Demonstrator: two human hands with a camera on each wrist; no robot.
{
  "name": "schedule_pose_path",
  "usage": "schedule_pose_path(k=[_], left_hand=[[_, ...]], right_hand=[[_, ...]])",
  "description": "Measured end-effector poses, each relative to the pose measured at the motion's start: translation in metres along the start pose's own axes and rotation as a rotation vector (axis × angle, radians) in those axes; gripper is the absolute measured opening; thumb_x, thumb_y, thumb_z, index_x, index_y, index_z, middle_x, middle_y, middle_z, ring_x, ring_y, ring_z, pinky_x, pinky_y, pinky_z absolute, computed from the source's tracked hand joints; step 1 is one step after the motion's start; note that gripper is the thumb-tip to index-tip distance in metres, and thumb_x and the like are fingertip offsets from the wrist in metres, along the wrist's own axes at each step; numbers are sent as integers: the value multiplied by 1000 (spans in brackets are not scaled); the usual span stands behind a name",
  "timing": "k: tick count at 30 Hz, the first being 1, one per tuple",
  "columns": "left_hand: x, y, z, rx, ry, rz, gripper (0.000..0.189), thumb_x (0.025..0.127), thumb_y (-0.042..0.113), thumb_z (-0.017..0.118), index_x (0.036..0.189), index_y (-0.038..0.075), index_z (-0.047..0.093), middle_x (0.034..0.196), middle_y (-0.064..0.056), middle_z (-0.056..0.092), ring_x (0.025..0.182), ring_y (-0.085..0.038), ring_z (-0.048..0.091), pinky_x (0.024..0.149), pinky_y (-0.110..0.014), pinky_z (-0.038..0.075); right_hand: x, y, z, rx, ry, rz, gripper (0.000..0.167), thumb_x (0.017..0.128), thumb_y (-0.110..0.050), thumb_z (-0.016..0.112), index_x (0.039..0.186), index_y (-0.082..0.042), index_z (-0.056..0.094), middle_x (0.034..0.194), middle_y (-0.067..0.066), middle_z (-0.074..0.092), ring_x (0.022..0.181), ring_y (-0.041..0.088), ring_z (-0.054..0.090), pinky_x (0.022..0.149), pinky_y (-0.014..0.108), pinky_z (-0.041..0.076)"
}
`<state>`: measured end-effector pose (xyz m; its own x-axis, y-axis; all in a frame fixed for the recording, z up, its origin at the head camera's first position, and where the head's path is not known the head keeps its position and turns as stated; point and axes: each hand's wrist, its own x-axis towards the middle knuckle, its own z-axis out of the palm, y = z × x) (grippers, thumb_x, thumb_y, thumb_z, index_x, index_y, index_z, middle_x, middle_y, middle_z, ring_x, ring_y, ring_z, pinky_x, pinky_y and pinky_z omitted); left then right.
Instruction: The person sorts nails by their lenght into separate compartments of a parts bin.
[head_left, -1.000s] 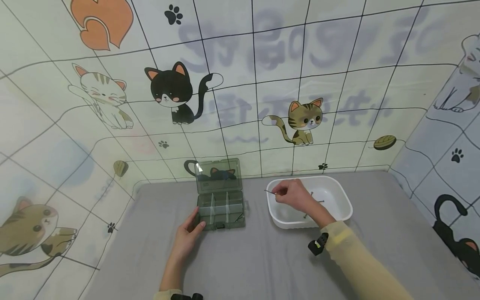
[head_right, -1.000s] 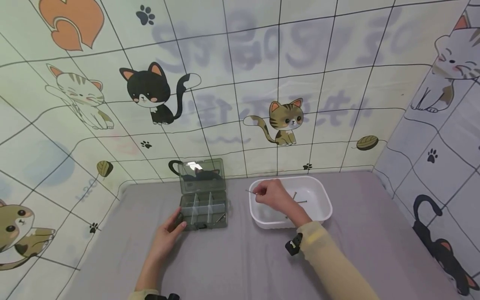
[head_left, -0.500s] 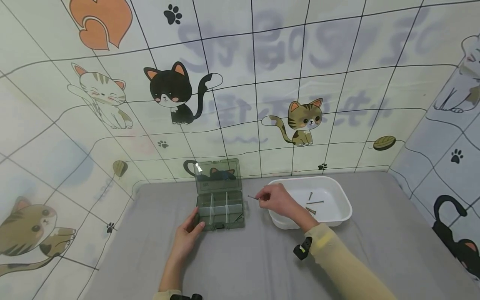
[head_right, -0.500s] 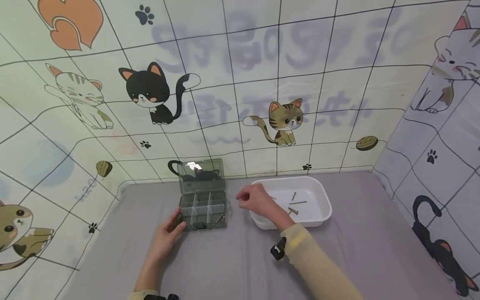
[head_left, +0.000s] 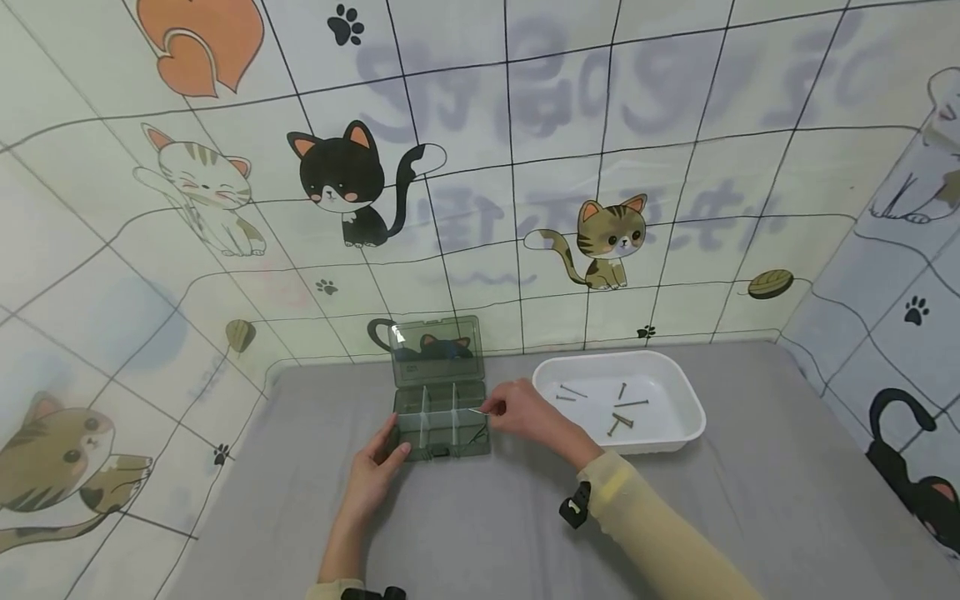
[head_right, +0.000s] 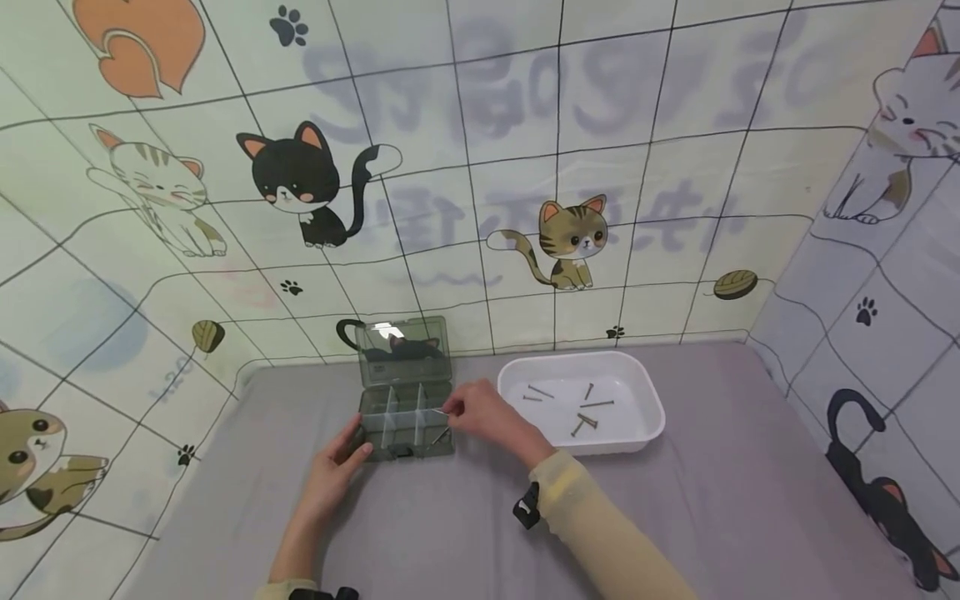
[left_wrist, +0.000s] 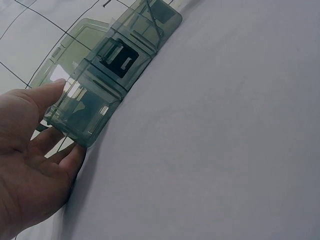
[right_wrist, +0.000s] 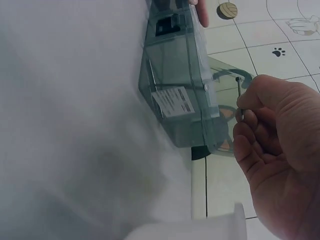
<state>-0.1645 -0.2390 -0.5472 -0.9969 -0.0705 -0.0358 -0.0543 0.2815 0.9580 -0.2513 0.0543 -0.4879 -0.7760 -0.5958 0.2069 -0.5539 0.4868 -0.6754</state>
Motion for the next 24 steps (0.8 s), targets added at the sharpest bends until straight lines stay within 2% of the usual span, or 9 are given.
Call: schedule_pose_path(k=[8,12,17,24], left_hand=[[2,1,3,-25,-8,-5,62,102,24,68,158,14,43,163,-15,32,151,-32,27,115,-48,34],[3,-1,3,-23,-4,1,62,101,26,69,157,15,44,163,-14,33,151,-31,29,114,-48,35],[3,-1,2,-15,2,18,61,101,24,69,156,14,45,162,-15,35,150,-32,29,113,-48,36],[5,-3,0,-7,7,29,62,101,22,69,156,10,45,162,-17,35,150,-34,29,113,-49,36]], right_hand=[[3,1,5,-8,-1,29,23,80,5,65,98,2,80,87,3,75,76,11,67,66,22,52],[2,-1,4,11,-5,38,20,85,0,66,99,1,80,90,3,75,80,11,68,70,23,53],[-1,-4,-6,74,5,83,19,94,-8,64,103,0,79,95,3,74,83,12,67,73,27,55],[-7,4,-24,50,32,75,19,96,-9,64,102,-1,80,95,3,74,83,12,66,74,29,54]])
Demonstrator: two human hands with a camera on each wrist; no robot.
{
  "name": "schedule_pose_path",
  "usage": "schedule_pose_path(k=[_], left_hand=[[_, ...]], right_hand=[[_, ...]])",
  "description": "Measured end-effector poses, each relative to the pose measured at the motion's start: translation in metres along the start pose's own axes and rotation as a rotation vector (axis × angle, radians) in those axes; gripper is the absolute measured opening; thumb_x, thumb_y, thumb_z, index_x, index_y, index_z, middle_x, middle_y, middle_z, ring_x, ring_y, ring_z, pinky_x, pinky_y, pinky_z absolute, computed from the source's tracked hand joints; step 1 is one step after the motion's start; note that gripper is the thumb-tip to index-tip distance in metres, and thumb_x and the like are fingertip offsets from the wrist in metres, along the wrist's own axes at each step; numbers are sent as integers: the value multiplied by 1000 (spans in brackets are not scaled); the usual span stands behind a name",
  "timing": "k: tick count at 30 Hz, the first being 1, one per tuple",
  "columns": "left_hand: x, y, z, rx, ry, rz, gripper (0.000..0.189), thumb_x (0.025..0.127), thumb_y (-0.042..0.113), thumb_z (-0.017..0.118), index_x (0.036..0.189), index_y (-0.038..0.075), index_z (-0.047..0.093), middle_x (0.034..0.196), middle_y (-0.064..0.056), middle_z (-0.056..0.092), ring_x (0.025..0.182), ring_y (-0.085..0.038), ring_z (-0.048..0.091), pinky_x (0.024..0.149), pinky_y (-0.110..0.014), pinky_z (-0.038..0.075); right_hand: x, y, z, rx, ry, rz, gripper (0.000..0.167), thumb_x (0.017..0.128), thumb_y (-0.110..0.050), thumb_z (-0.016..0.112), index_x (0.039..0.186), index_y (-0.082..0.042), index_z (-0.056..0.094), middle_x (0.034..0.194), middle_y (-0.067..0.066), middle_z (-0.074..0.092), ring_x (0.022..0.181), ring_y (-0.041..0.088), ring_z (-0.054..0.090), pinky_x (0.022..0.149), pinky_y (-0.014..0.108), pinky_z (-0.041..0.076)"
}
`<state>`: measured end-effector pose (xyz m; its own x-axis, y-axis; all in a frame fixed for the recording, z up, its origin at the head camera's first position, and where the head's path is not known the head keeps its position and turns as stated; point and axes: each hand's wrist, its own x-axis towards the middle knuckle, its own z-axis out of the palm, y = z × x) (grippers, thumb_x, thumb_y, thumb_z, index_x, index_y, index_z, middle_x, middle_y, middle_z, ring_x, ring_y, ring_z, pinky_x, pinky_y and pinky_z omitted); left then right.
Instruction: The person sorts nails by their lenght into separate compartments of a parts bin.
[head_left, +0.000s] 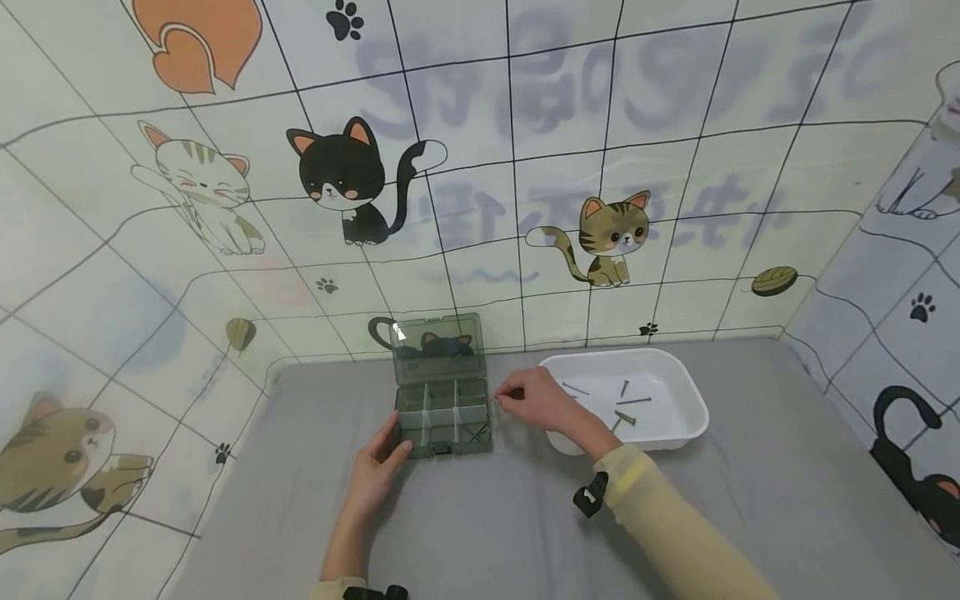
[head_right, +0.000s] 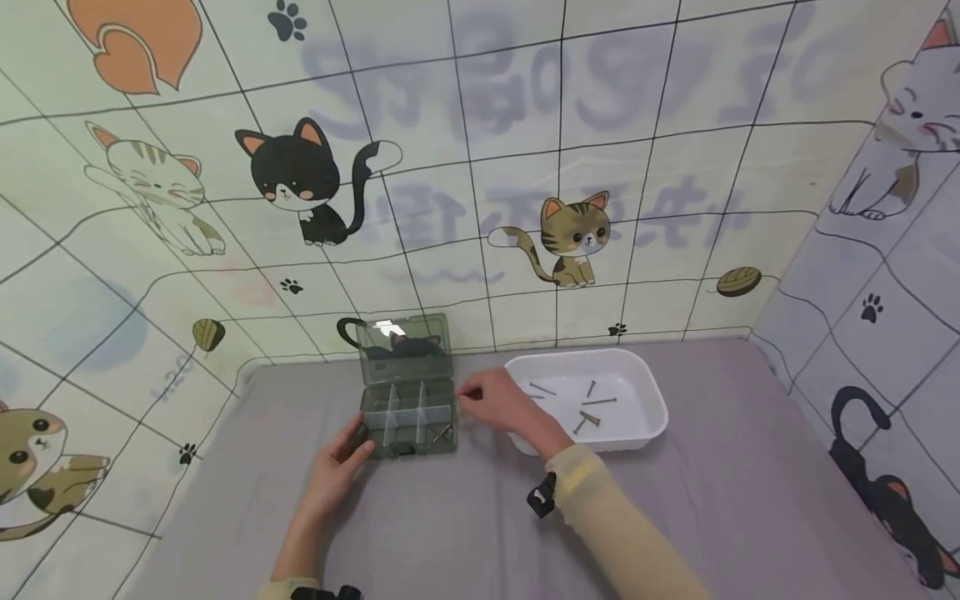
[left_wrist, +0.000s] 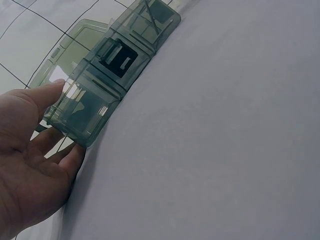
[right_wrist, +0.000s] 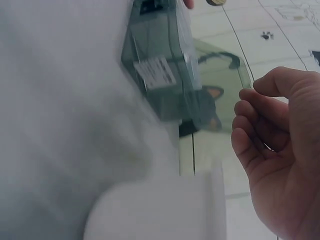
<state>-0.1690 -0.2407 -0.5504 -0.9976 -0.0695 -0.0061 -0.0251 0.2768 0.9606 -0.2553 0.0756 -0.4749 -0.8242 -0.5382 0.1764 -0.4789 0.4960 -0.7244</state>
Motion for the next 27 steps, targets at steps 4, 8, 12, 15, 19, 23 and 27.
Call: schedule_pose_path(k=[4,8,12,15,19,23,27], left_hand=[[0,0,0,-2,-2,-2,61,101,20,68,156,10,44,162,-16,34,150,-33,29,113,-48,35],[-1,1,0,-3,-2,-10,60,102,19,67,157,12,44,162,-15,34,150,-31,28,114,-47,34],[-1,1,0,-3,0,-13,60,102,20,68,157,12,44,162,-16,35,150,-31,30,113,-46,36],[-1,1,0,6,-2,-18,60,102,21,68,157,13,44,162,-16,35,149,-32,32,112,-46,37],[-1,0,0,9,-4,-19,61,102,21,68,157,12,44,162,-16,35,149,-32,31,111,-43,38],[-1,0,0,0,-8,-23,61,102,20,68,157,12,44,162,-14,34,150,-30,30,111,-40,38],[-1,1,0,-7,-10,-28,61,102,21,68,157,12,43,163,-13,34,151,-30,29,112,-40,36]], right_hand=[[-9,11,-15,19,29,33,18,96,-9,64,104,-2,79,99,4,74,87,16,68,77,33,56],[-16,24,-27,27,58,59,17,95,-7,66,106,-4,79,103,4,74,91,17,68,80,34,56],[-23,36,-35,6,91,56,15,93,-5,68,104,-4,79,101,3,74,89,16,68,79,34,55],[-27,43,-39,-4,115,56,14,91,-4,69,101,-4,79,97,3,74,86,15,67,77,34,55],[-32,51,-43,-28,125,55,15,90,-3,68,101,-4,79,96,2,74,84,15,65,76,33,54],[-35,58,-47,-52,121,50,17,92,-3,68,105,-1,78,98,5,74,85,15,65,76,34,54],[-39,63,-52,-41,127,90,18,92,-4,69,108,1,77,100,6,74,87,18,65,78,36,54]])
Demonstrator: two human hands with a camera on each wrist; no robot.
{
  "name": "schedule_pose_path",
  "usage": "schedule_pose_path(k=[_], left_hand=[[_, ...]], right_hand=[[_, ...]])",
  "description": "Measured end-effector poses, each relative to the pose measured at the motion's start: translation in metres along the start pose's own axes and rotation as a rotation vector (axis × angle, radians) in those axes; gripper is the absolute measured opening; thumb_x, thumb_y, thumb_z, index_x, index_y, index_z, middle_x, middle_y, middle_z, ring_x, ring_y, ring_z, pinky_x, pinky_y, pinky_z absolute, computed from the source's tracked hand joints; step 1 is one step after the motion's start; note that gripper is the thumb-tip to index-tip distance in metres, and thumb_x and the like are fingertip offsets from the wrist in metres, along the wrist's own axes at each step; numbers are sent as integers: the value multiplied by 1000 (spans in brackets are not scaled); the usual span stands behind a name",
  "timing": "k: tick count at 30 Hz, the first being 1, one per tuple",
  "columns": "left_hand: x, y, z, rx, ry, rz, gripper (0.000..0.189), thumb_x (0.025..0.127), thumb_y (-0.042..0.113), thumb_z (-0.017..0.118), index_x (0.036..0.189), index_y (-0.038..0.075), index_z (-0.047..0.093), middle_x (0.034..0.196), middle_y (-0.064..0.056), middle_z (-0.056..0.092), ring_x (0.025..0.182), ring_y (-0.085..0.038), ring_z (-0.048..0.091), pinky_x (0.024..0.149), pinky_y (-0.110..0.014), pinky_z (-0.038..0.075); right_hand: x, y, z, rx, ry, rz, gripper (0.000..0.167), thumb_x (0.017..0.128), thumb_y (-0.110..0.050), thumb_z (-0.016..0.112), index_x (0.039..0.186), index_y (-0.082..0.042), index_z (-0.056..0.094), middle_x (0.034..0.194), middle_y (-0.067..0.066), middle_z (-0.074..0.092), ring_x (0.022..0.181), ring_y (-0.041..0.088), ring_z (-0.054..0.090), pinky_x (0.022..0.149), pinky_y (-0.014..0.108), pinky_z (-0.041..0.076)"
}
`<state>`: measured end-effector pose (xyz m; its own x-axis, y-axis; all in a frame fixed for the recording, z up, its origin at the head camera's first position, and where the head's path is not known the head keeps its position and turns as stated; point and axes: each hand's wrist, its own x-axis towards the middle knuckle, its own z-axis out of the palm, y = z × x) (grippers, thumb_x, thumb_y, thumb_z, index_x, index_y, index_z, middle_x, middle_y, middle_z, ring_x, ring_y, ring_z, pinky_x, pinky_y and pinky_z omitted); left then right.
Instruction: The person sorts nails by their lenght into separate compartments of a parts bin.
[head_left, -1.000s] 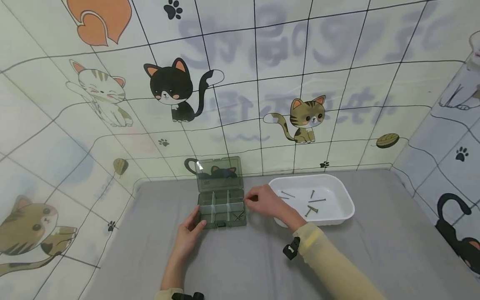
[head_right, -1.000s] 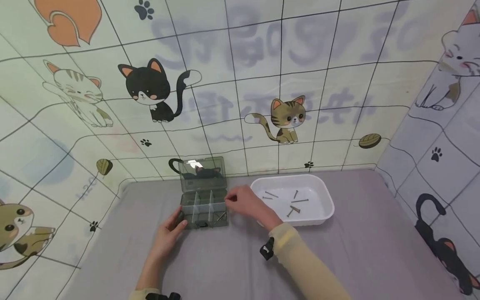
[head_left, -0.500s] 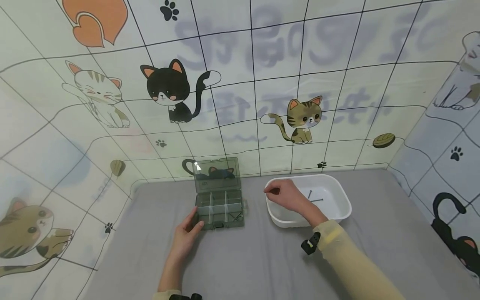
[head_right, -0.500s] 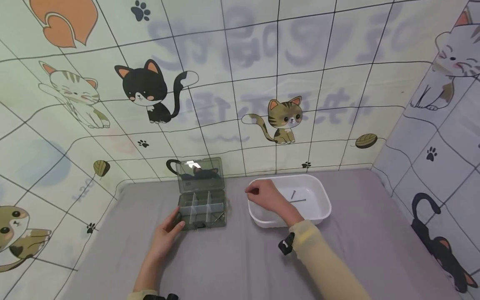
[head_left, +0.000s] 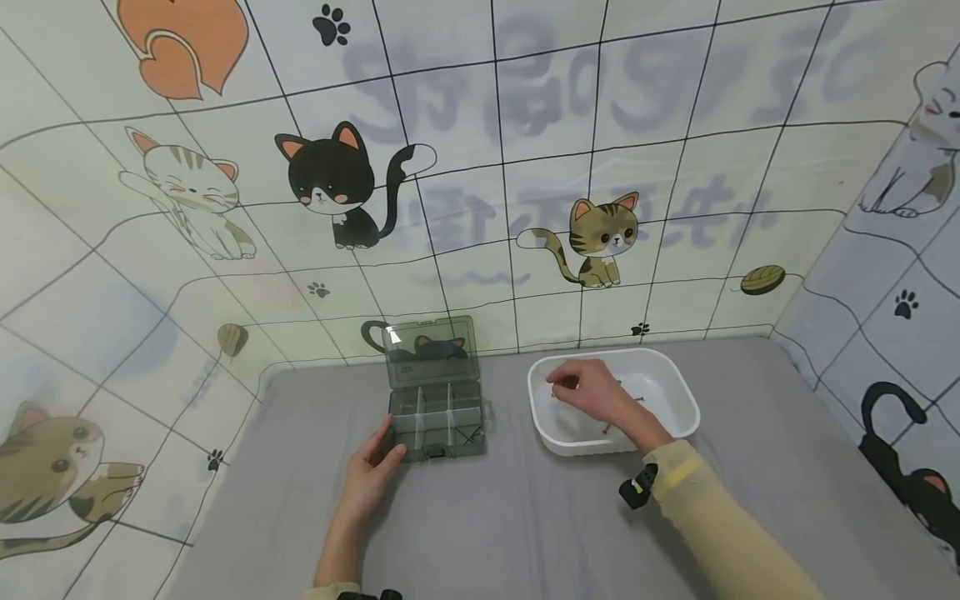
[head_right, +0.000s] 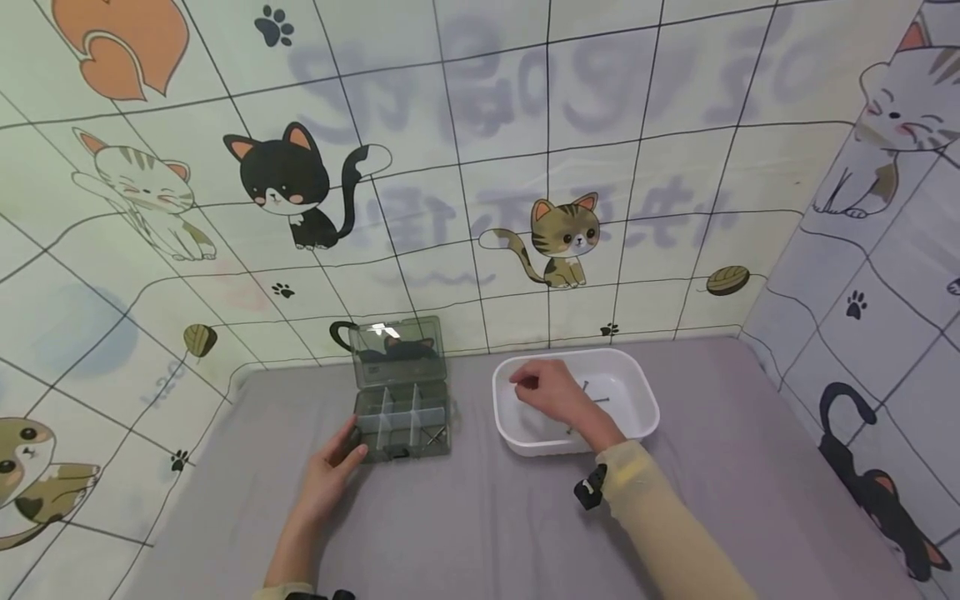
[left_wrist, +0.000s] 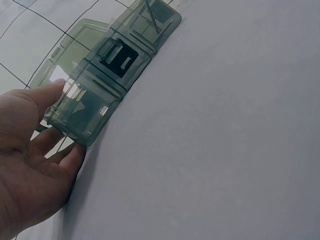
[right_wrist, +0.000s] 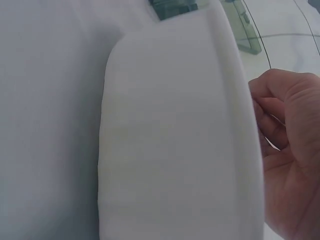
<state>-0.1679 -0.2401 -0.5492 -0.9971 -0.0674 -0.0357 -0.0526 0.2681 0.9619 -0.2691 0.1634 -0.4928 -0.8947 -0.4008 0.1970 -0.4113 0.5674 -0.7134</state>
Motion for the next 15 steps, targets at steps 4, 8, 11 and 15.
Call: schedule_pose_path(k=[4,8,11,15], left_hand=[[-1,1,0,8,1,-2,61,102,20,67,157,12,43,163,-14,33,151,-32,28,113,-46,37],[-2,2,-1,26,-3,-2,60,102,19,67,158,12,43,164,-16,31,151,-34,26,113,-50,36],[-1,2,0,30,-6,-3,61,102,18,67,158,12,42,164,-16,31,152,-35,26,113,-51,36],[-1,2,0,26,-9,-7,62,102,18,67,158,10,41,164,-17,30,151,-36,25,113,-52,36]], right_hand=[[0,6,-3,8,-1,50,18,93,-5,70,109,2,76,102,7,74,90,21,66,80,38,55],[0,13,-4,0,20,87,20,94,-4,73,112,4,75,104,13,73,91,24,67,80,39,56],[-1,19,-5,-3,52,108,24,92,-3,74,115,6,73,106,17,72,90,25,66,80,40,55],[-2,27,-6,-13,70,125,27,92,-2,74,117,7,72,110,20,72,92,27,67,81,41,56]])
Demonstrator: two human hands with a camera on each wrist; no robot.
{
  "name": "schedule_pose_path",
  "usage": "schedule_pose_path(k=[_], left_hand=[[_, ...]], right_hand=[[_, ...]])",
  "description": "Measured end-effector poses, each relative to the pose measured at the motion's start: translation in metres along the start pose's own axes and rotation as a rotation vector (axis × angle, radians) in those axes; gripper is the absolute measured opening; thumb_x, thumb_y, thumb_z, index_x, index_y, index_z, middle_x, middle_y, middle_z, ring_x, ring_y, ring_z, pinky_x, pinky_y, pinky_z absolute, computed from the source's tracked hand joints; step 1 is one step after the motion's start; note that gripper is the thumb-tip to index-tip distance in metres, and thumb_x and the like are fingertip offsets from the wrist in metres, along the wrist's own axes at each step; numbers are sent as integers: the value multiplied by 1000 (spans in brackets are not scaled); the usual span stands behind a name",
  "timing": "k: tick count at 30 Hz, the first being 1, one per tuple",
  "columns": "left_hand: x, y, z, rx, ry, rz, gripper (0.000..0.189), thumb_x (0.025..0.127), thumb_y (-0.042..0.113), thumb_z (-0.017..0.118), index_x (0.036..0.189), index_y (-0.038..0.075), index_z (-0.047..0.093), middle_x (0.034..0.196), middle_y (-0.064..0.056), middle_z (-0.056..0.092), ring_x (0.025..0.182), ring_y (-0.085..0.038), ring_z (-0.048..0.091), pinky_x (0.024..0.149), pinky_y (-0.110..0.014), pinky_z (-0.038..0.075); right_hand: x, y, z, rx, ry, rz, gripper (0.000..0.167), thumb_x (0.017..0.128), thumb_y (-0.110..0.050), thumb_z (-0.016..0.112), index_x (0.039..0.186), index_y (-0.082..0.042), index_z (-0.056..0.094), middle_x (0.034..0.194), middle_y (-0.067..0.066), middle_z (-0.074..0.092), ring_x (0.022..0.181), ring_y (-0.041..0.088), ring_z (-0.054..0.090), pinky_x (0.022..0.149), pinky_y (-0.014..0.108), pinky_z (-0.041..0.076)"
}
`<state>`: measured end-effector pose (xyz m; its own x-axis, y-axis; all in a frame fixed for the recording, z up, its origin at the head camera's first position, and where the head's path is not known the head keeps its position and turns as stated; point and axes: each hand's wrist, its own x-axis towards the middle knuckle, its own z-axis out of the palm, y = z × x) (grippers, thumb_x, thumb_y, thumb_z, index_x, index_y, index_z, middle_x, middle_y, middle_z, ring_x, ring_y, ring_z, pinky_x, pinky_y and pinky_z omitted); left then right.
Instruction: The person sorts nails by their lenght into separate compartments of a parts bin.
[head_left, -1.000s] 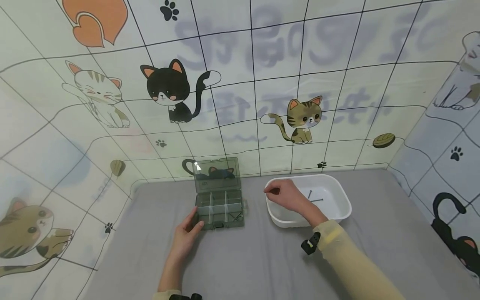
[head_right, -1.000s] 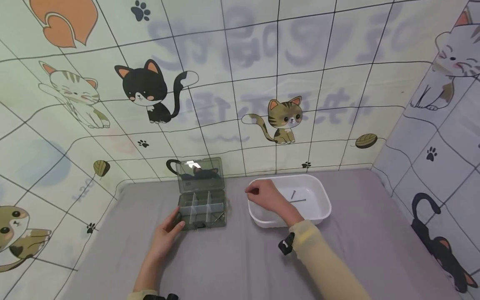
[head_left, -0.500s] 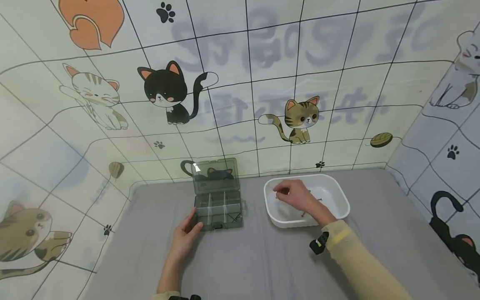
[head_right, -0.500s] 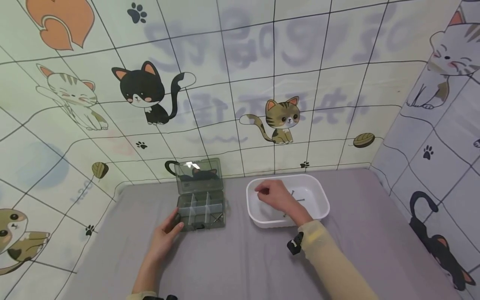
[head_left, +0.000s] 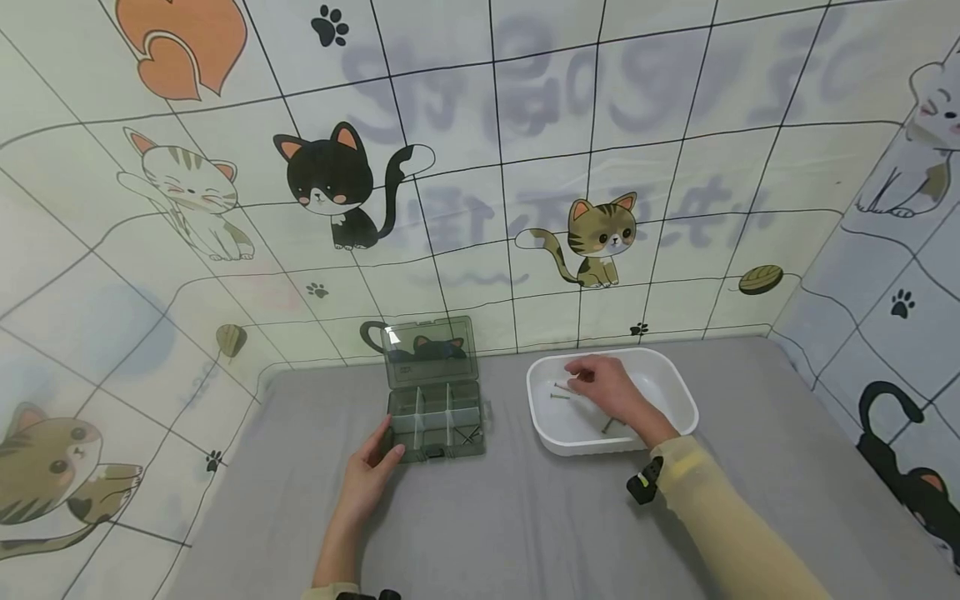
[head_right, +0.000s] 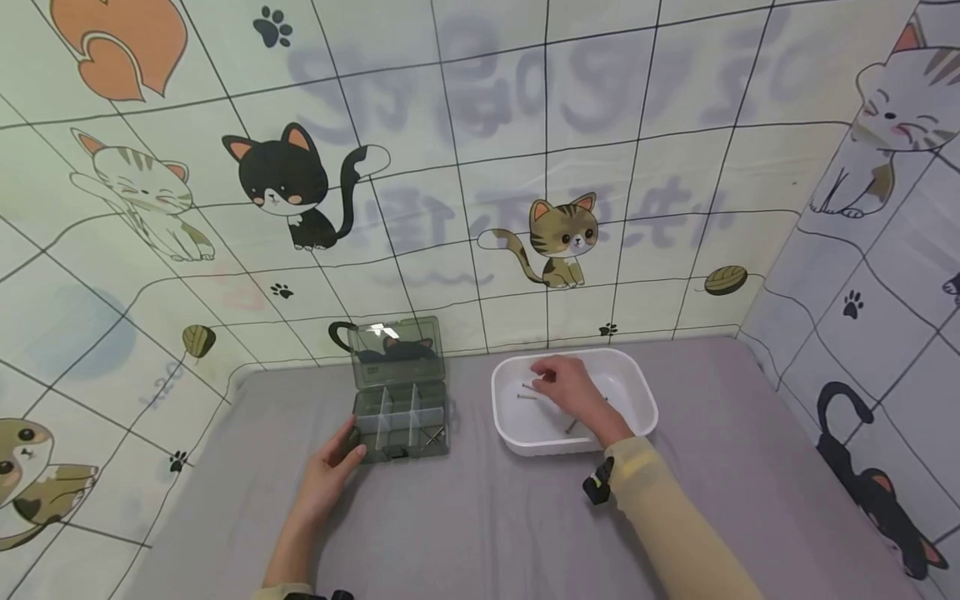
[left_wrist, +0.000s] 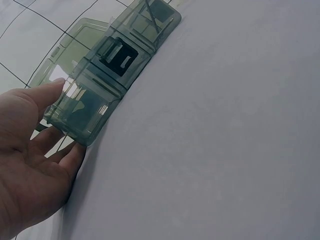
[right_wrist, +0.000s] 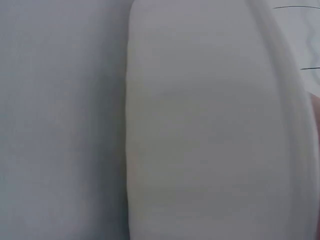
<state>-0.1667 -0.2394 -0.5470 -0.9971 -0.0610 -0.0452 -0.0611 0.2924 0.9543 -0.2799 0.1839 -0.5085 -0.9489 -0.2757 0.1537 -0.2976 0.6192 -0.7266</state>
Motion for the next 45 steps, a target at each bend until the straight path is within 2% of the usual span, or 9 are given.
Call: schedule_pose_path(k=[5,10,16,21,26,30,38,45], left_hand=[[0,0,-1,-6,-6,-4,62,102,20,67,158,11,42,164,-17,31,151,-35,27,114,-51,35],[0,-2,0,-1,-6,0,61,102,20,67,157,12,43,163,-15,32,151,-34,27,114,-50,34],[2,-2,2,0,0,-4,61,102,22,67,157,13,44,163,-13,33,151,-33,27,114,-50,35],[2,-3,1,-26,-7,-3,62,102,21,68,158,12,42,164,-15,31,152,-34,26,113,-52,36],[2,-4,1,-13,9,2,61,102,18,68,157,10,43,163,-16,32,151,-36,27,112,-52,37],[2,-3,0,-21,9,3,60,102,17,67,157,11,43,164,-15,32,151,-35,26,112,-52,37],[3,-4,-2,-16,-8,-5,61,103,18,66,158,11,42,165,-13,31,153,-32,24,113,-49,35],[2,-4,-2,-29,-10,-5,62,102,19,67,158,11,41,165,-13,30,153,-32,23,113,-49,35]], right_hand=[[3,10,1,-20,-32,0,27,91,-1,74,116,8,72,111,20,73,94,29,68,84,44,56],[4,17,3,-55,-72,-15,24,88,1,75,112,6,74,105,17,74,95,30,69,85,45,57],[8,23,7,-89,-74,-33,19,87,2,75,106,5,75,99,14,75,95,31,71,85,46,56],[11,26,11,-138,-96,-36,22,85,3,77,107,6,74,97,14,74,92,30,70,83,44,57],[14,26,13,-193,-112,-21,25,83,2,78,108,4,75,92,10,73,89,27,68,81,42,56],[15,26,14,-234,-129,-26,19,84,1,77,103,5,77,91,10,73,88,25,67,81,41,55],[16,21,15,-285,-169,-36,12,87,1,76,99,2,79,93,10,75,92,27,67,85,42,55],[18,9,13,-346,-242,0,13,89,2,72,99,-1,80,98,9,75,98,28,65,90,44,53]])
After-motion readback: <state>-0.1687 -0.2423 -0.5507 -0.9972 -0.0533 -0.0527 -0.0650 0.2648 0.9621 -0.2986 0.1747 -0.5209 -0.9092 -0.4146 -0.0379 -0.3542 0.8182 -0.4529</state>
